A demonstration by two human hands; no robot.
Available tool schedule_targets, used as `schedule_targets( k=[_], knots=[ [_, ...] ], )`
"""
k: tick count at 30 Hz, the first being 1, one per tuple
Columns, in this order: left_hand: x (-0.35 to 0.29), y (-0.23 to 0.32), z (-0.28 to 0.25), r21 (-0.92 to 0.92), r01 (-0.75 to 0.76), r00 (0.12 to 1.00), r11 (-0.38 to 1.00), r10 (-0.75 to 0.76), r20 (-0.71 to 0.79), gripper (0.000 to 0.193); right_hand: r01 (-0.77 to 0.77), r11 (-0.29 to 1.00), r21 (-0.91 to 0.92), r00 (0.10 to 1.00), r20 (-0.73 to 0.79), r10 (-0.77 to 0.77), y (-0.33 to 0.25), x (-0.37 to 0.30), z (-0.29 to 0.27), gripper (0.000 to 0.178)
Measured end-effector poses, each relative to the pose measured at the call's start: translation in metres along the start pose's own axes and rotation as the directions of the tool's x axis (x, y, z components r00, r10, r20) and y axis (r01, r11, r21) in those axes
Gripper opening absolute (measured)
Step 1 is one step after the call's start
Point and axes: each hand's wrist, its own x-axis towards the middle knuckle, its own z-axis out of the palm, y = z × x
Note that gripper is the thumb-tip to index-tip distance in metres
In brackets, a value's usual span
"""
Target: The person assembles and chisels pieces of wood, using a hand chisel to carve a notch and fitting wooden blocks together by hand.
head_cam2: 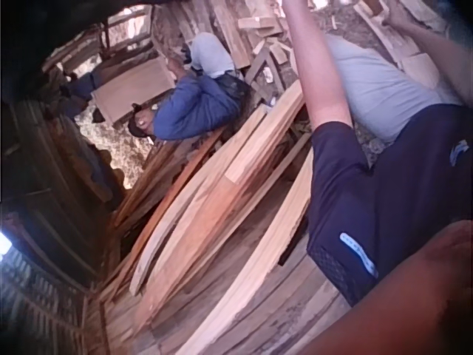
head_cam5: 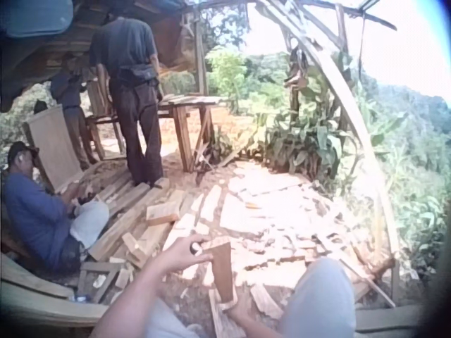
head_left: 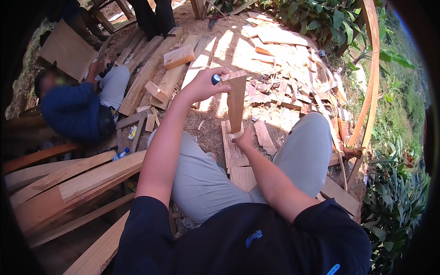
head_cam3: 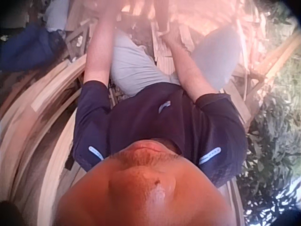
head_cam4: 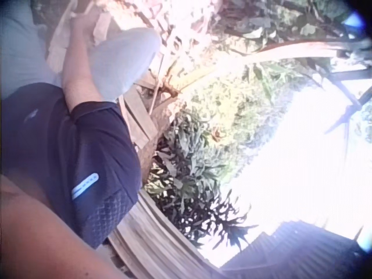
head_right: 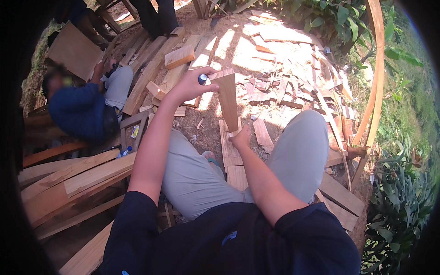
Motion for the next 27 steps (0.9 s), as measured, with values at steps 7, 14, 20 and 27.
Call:
schedule_targets(
  k=[7, 14, 20, 27],
  knots=[
    [0.004, 0.016, 0.003, -0.045, 0.033, 0.998, 0.998, -0.031, 0.049, 0.051, 0.251, 0.964, 0.087, 0.955, -0.187, -0.232, 0.011, 0.033, 0.011, 0.077],
    [-0.001, 0.008, -0.003, -0.014, 0.025, 1.000, 1.000, -0.025, -0.001, 0.049, 0.267, 0.957, 0.116, 0.961, -0.100, -0.257, -0.001, 0.025, 0.008, 0.054],
    [-0.005, 0.035, -0.004, -0.093, 0.221, 0.974, 0.971, -0.215, 0.070, 0.047, 0.339, 0.941, 0.010, 0.933, -0.130, -0.335, 0.002, 0.021, -0.009, 0.055],
    [-0.001, 0.013, -0.016, -0.010, -0.050, 0.921, 0.999, 0.042, -0.387, 0.053, 0.430, 0.893, 0.137, 0.886, -0.257, -0.387, -0.029, 0.022, -0.038, 0.059]
  ],
)
